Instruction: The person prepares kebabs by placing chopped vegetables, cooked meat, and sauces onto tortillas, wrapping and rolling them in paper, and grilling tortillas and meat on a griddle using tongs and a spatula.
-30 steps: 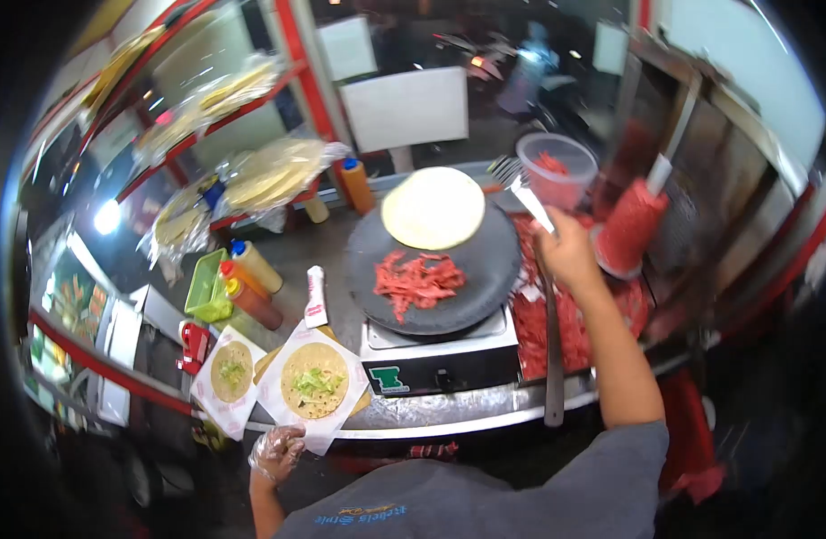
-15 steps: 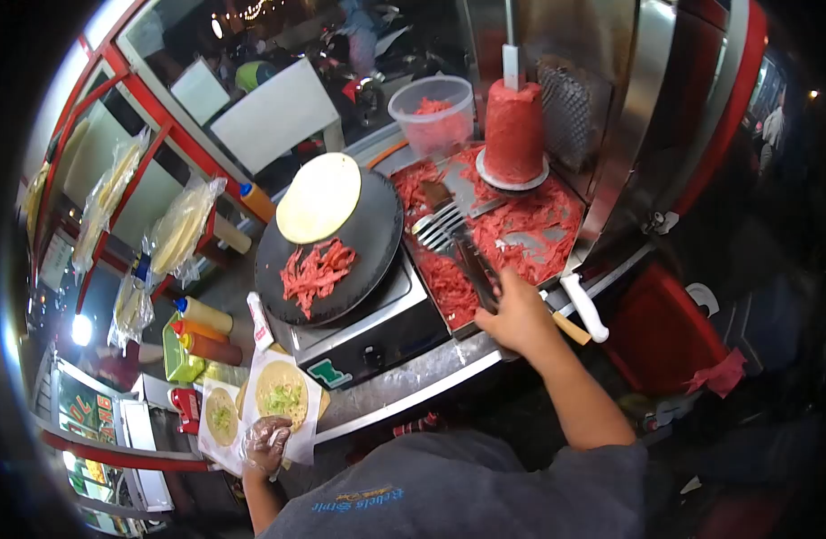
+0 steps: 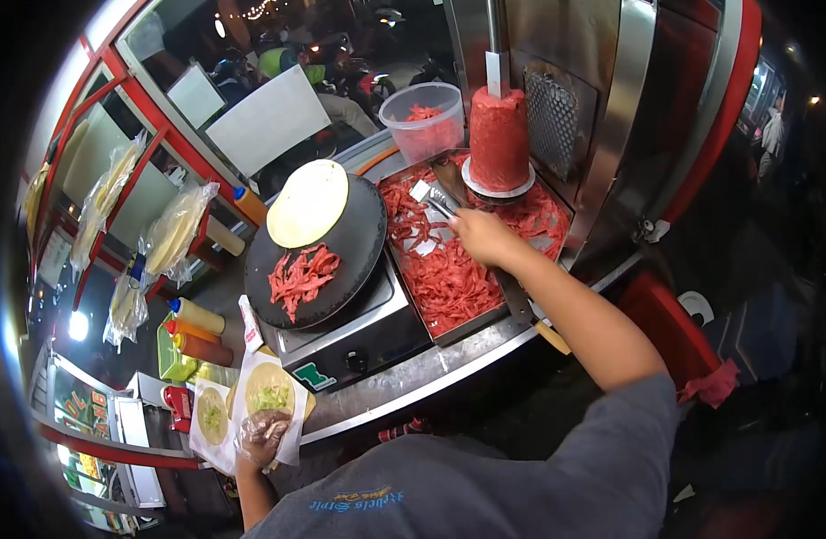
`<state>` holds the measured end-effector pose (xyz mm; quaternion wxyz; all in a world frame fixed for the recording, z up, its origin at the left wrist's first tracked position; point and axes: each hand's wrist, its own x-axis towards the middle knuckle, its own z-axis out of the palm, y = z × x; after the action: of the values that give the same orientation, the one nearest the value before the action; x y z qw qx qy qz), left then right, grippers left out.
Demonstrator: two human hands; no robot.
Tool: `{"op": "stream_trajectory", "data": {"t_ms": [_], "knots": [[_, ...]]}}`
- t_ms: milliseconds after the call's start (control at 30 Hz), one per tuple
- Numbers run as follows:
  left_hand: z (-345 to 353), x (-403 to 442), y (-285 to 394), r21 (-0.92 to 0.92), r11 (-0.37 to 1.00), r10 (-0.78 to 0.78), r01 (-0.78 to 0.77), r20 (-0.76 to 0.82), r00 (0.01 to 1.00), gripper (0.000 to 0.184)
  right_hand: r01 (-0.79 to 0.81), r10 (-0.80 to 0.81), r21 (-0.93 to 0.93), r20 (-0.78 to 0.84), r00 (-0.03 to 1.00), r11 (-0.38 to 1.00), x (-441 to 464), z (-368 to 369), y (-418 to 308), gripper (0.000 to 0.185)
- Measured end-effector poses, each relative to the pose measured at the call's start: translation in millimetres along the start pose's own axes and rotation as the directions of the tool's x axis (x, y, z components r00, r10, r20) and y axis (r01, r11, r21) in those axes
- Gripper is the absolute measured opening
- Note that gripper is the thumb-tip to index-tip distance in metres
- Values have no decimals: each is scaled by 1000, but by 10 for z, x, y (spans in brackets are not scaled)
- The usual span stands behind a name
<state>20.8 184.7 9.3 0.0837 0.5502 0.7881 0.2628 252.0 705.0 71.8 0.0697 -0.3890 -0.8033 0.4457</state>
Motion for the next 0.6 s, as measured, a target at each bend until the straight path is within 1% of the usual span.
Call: {"op": "stream_trajectory", "data": {"t_ms": [33,67,133,167,200,267,300,400,467,500,533,567,600], "knots": [[-22,30,19,23,1000,21,-20,-11,1000,11,89,-110,-200,-96,989,976,457,156,177,41],[-38,43,44,46,998,42,-41,-25,999,11,154,-237,-400,-166,957,903,904,396,419,39],[-30,-6,86,51,999,19,-16,-48,999,12,112,-214,-354,-264,940,929,1161,662,257,35],[-38,-10,94,56,998,9,-5,-66,998,12,135,-239,-364,-257,936,922,1321,822,235,31],[-42,-61,78,56,998,-26,31,-82,996,13,204,-325,-457,-204,923,866,1369,919,239,37],[-18,-318,-9,57,994,-91,98,-115,989,15,271,-468,-630,-169,867,728,1248,1019,219,41],[0,-490,-46,98,973,-195,210,-141,971,18,255,-480,-664,-178,859,703,1239,1003,218,41],[19,-941,-186,27,940,-318,339,-280,906,18,267,-482,-670,-155,862,693,1117,667,165,37],[255,-1482,-682,-301,840,-539,451,-371,757,18,258,-494,-613,-253,832,747,950,503,128,37],[408,-1767,-1010,-518,711,-687,476,-366,628,18,273,-509,-584,-286,812,764,984,445,197,38],[494,-1904,-1200,-681,658,-715,321,-433,548,18,257,-483,-547,-322,814,797,978,383,210,38],[464,-1966,-1232,-665,618,-782,420,-465,415,22,241,-454,-509,-351,819,826,942,341,198,39],[336,-2044,-1321,-560,680,-732,474,-481,482,23,243,-437,-466,-372,819,851,901,291,173,39]]}}
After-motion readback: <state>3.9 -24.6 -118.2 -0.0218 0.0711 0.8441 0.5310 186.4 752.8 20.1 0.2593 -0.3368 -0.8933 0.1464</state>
